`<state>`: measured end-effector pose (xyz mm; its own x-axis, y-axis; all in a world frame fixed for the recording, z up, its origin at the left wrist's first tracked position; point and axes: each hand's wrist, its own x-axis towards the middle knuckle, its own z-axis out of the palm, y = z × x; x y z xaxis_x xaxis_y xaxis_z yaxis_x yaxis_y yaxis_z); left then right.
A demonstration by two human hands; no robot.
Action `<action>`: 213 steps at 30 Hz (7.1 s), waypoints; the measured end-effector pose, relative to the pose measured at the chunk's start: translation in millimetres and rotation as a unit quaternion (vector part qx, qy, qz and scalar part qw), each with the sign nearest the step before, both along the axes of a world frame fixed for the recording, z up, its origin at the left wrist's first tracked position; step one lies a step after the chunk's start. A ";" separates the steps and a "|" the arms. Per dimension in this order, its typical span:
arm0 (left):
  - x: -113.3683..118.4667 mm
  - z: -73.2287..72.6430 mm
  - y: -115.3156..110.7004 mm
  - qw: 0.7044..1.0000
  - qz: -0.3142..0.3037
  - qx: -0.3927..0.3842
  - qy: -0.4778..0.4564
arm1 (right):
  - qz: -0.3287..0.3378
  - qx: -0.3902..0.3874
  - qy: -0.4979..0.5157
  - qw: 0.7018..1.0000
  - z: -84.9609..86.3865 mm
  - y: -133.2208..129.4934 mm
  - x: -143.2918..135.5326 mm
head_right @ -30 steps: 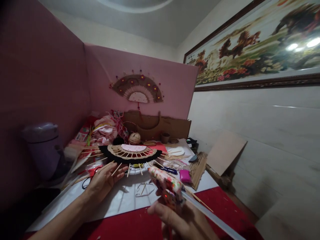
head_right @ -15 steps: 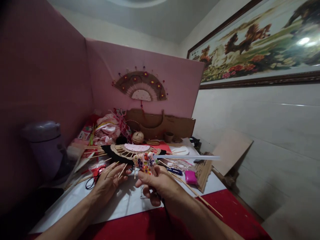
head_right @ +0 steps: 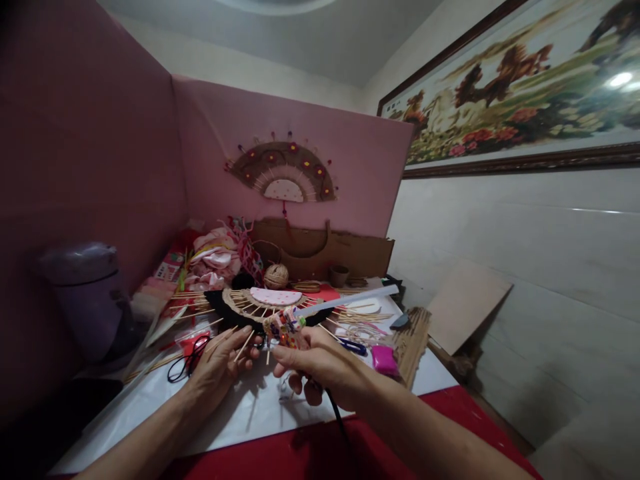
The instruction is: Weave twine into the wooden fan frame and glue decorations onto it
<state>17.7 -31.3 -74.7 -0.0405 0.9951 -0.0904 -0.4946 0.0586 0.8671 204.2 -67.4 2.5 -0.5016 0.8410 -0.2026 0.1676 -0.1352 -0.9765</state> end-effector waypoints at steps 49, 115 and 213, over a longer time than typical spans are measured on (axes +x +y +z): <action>2.1 -5.8 5.3 0.997 -0.036 0.032 0.063 | 0.029 0.010 -0.033 0.999 -0.2 22.3 -11.5; -4.2 13.2 17.4 0.999 0.012 -0.021 0.030 | -0.024 0.080 -0.059 0.995 -8.1 20.9 -5.3; 23.8 -0.6 21.5 0.998 -0.040 0.052 -0.015 | 0.002 0.153 -0.226 0.962 9.3 29.9 -5.1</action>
